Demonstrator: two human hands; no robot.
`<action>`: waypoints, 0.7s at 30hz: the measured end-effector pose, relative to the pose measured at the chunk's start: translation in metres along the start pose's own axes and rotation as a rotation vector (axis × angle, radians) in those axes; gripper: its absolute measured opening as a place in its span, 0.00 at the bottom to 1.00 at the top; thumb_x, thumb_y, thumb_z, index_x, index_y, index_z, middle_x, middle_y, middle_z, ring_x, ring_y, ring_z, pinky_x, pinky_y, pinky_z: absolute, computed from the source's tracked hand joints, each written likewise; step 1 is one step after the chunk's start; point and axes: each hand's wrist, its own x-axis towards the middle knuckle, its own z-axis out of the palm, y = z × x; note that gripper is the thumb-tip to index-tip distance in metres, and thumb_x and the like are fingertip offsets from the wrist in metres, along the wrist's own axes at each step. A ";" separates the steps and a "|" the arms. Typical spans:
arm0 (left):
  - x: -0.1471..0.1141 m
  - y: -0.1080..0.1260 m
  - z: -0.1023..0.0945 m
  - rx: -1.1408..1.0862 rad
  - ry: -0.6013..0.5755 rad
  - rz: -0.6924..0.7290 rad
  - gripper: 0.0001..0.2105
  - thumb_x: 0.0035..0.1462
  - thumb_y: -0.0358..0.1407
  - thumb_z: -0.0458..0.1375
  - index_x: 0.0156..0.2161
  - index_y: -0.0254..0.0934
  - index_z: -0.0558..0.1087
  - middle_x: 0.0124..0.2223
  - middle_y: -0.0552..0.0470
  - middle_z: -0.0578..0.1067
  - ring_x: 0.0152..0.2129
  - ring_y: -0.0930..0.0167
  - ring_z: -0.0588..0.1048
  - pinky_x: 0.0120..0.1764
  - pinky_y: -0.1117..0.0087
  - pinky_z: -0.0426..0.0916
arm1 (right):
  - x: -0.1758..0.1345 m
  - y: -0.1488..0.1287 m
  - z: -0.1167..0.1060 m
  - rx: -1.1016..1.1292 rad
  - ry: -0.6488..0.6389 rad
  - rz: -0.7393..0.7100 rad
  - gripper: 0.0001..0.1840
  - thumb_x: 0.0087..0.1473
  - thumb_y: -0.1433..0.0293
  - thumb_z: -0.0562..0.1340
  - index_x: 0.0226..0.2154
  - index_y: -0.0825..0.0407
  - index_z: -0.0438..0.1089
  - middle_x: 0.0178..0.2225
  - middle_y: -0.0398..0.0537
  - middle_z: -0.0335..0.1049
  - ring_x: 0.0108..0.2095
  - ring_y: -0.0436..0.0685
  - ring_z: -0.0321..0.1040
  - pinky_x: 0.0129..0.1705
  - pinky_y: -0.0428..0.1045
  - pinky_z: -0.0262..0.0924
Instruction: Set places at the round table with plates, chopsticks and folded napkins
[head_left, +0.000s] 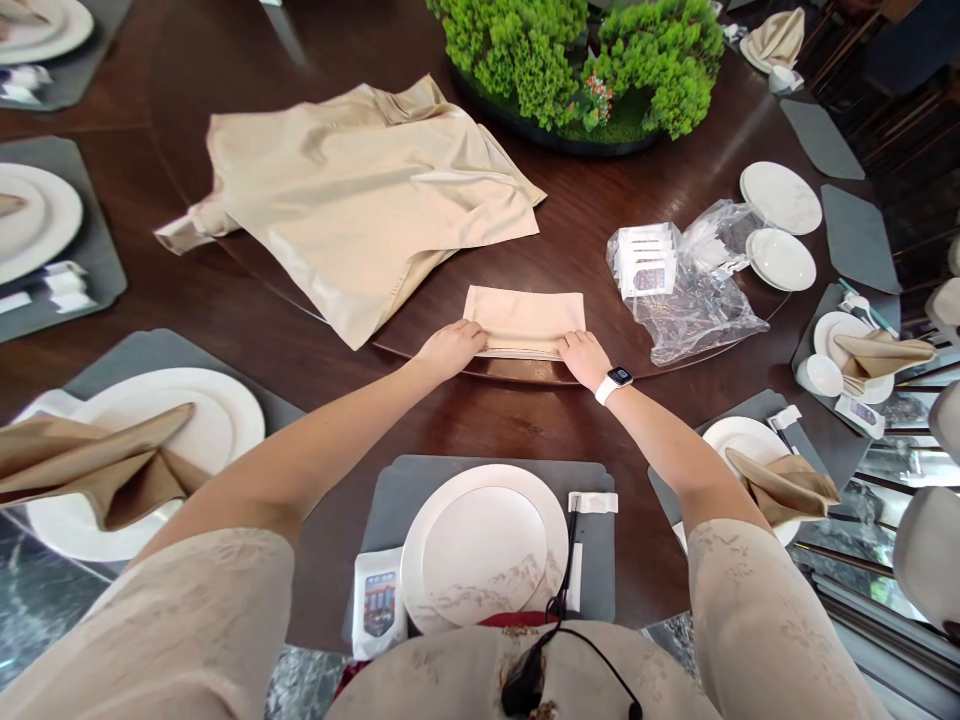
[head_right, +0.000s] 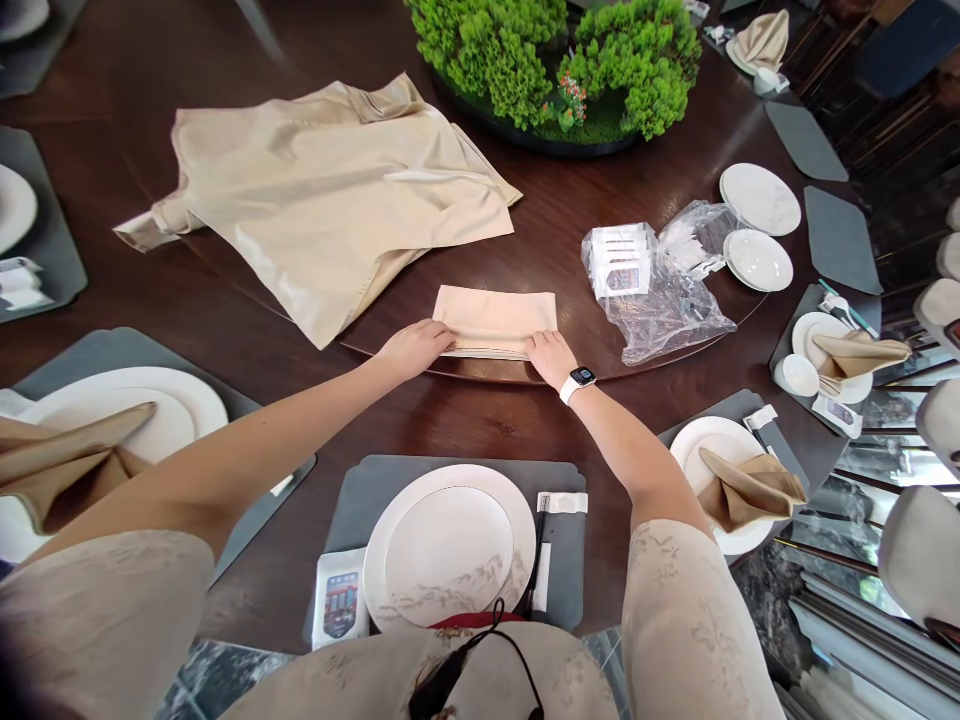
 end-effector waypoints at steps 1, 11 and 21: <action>-0.001 -0.003 0.003 -0.014 0.017 0.023 0.13 0.67 0.34 0.49 0.41 0.35 0.77 0.46 0.39 0.76 0.46 0.60 0.74 0.51 0.60 0.70 | -0.001 0.000 -0.001 -0.008 -0.025 -0.001 0.19 0.65 0.79 0.48 0.50 0.62 0.70 0.48 0.66 0.70 0.51 0.66 0.65 0.55 0.58 0.59; 0.002 0.002 0.006 -0.028 0.042 -0.051 0.17 0.57 0.40 0.57 0.47 0.32 0.77 0.47 0.36 0.75 0.48 0.54 0.73 0.55 0.55 0.67 | 0.008 -0.007 -0.020 -0.066 -0.119 0.072 0.23 0.65 0.80 0.45 0.54 0.60 0.69 0.49 0.68 0.70 0.50 0.66 0.69 0.48 0.56 0.63; -0.002 -0.030 -0.042 -0.410 0.222 -0.277 0.18 0.54 0.36 0.57 0.51 0.37 0.71 0.40 0.48 0.76 0.34 0.67 0.73 0.43 0.64 0.72 | 0.007 -0.004 -0.038 0.269 -0.014 0.187 0.20 0.62 0.77 0.50 0.53 0.61 0.67 0.46 0.65 0.74 0.46 0.65 0.71 0.52 0.58 0.63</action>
